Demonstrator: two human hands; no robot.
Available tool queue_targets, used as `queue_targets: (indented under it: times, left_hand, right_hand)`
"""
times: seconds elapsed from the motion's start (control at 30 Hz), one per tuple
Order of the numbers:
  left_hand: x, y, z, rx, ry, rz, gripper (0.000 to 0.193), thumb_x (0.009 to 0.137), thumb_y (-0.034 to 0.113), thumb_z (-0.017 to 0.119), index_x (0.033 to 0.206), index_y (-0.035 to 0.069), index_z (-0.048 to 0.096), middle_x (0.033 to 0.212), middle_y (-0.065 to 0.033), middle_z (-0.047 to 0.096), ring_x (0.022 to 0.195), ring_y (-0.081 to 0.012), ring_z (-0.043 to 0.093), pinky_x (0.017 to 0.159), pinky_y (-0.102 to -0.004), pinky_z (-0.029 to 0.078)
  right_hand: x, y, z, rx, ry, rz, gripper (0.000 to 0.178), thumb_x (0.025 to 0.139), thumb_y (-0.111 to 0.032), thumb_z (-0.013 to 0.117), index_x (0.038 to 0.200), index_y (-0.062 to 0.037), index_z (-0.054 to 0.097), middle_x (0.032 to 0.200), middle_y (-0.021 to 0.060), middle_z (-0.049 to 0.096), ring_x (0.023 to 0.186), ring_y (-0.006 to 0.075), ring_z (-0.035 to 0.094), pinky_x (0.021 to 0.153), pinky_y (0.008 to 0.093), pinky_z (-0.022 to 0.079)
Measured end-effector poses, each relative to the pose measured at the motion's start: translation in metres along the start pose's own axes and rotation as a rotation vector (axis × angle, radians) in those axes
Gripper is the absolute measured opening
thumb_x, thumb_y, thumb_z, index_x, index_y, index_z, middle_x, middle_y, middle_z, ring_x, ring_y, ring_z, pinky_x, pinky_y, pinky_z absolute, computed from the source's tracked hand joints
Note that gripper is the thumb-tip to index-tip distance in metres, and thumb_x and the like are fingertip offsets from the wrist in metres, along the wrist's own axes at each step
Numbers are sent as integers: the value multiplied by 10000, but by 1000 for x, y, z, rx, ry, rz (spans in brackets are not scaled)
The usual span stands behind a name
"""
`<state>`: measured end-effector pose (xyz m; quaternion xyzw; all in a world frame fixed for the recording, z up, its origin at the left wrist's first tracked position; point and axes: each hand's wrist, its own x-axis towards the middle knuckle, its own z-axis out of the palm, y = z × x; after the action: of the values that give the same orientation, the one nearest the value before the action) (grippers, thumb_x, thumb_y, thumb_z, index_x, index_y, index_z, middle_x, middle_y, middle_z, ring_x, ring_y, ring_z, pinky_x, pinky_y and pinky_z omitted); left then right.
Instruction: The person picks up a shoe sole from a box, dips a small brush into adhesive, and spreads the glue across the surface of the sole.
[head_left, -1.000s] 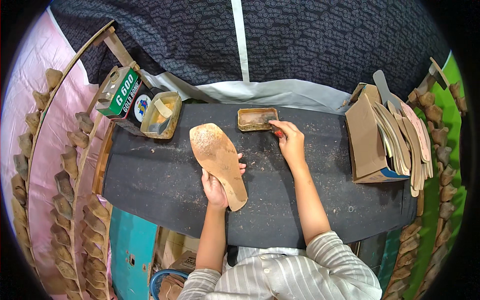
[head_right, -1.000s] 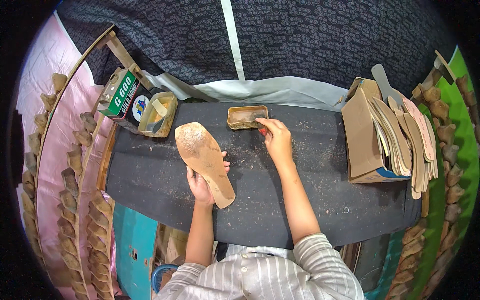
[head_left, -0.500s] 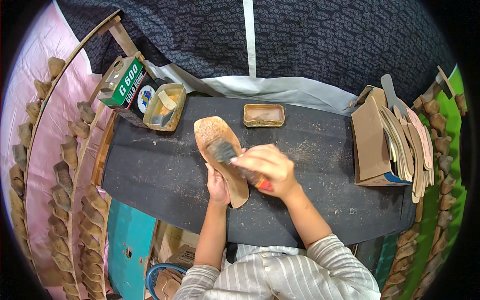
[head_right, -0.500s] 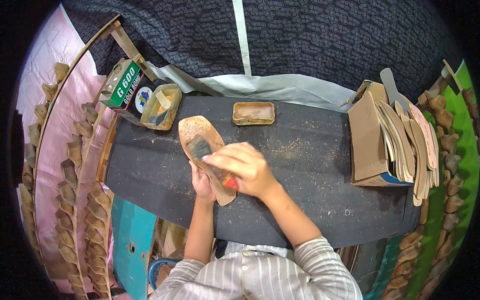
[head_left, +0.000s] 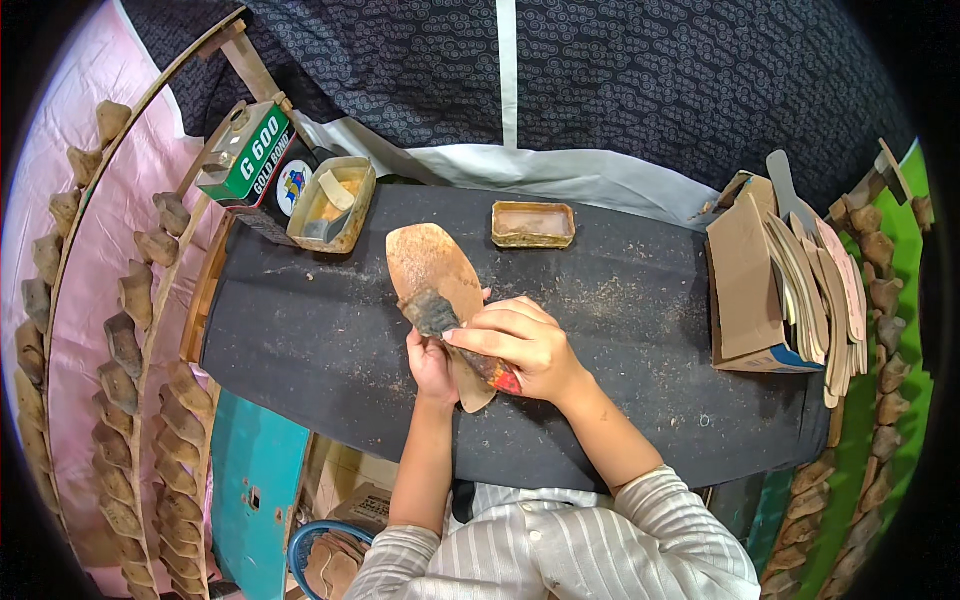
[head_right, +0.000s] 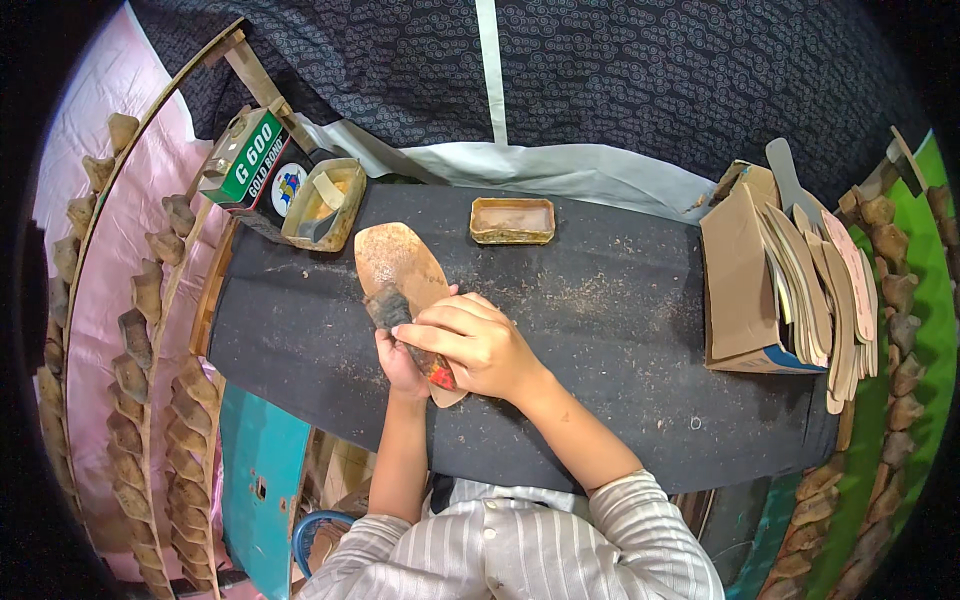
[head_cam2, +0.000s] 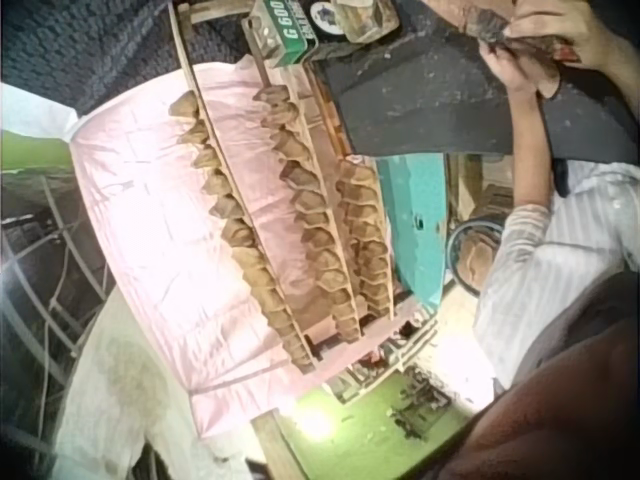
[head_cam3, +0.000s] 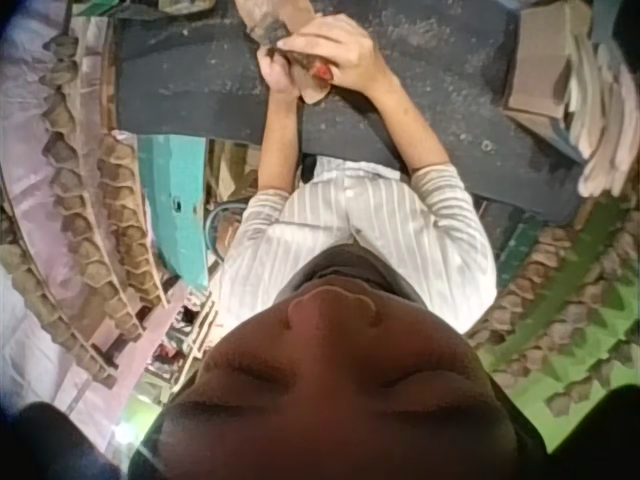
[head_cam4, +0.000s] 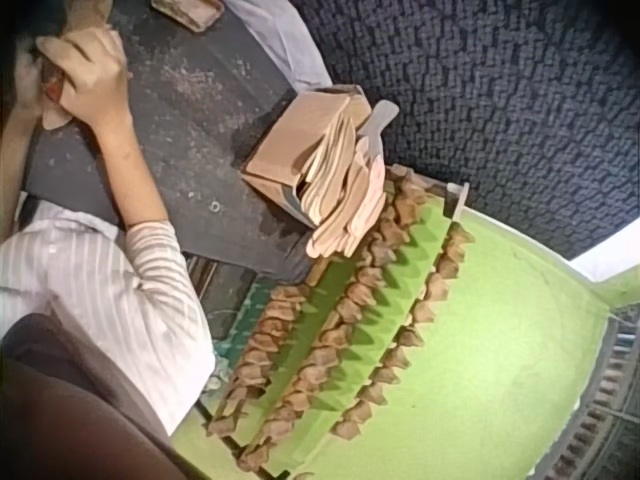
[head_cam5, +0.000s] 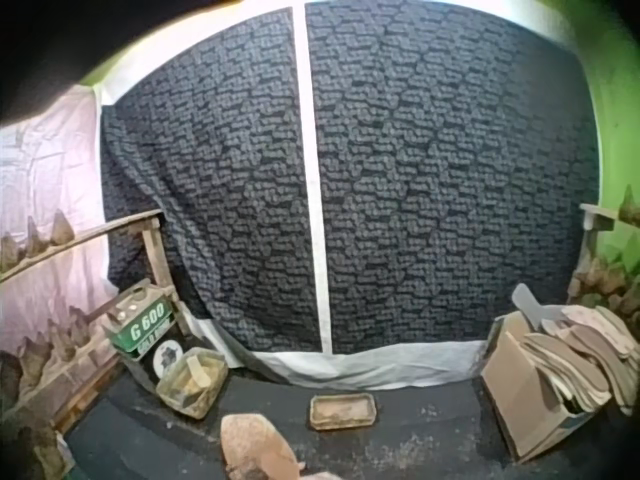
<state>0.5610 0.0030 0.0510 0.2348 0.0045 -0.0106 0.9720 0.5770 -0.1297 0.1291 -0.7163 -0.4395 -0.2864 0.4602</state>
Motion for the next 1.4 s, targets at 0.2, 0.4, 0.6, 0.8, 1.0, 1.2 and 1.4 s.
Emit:
queue_targets:
  times: [0.2,0.4,0.6,0.8,1.0,1.2,1.4]
  left_hand:
    - [2,9,0,62,-120,73,630,934,415,133,1337,-3,378,1310,-251,464,1086,-326,557,953,-411,447]
    - [1,7,9,21,-25,64,659,931,461,132,1332,-2,376,1264,-227,501,994,-290,585,905,-406,472]
    - [0,11,7,46,3,91,682,926,487,140,1346,-5,355,1256,-217,509,979,-284,587,893,-400,480]
    - [3,9,-1,18,-79,123,671,925,501,177,1359,18,345,1274,-227,490,1008,-293,575,910,-406,464]
    - [3,10,-4,-37,-1,115,674,922,514,187,1357,25,347,1296,-221,461,960,-289,577,874,-418,486]
    - [4,10,-8,-139,-15,106,686,914,536,219,1356,28,354,1287,-215,467,960,-296,565,875,-420,483]
    - [5,10,-9,-114,-42,120,712,911,560,232,1353,16,358,1305,-199,460,970,-285,565,880,-397,482]
  right_hand:
    - [-4,7,-9,90,-194,-17,341,615,-124,712,955,-101,700,851,35,635,792,208,611,706,334,475]
    - [1,4,-5,96,-82,-29,381,571,-2,632,938,-98,667,826,50,605,783,226,592,715,341,477]
    - [-4,5,-9,148,-260,24,366,593,-45,688,954,-102,700,833,35,621,764,226,599,729,347,491]
    - [-2,2,-11,198,-215,38,349,581,4,625,908,-113,651,792,43,584,761,261,585,769,364,491]
    - [-3,4,-4,187,-199,37,327,595,13,599,900,-95,644,811,60,602,770,279,588,761,376,488]
    - [-2,4,-15,220,-337,104,391,549,1,658,930,-87,689,852,59,637,784,250,599,752,356,495]
    - [-3,4,-4,252,-236,65,423,548,61,611,934,-93,689,859,61,635,777,259,591,735,353,494]
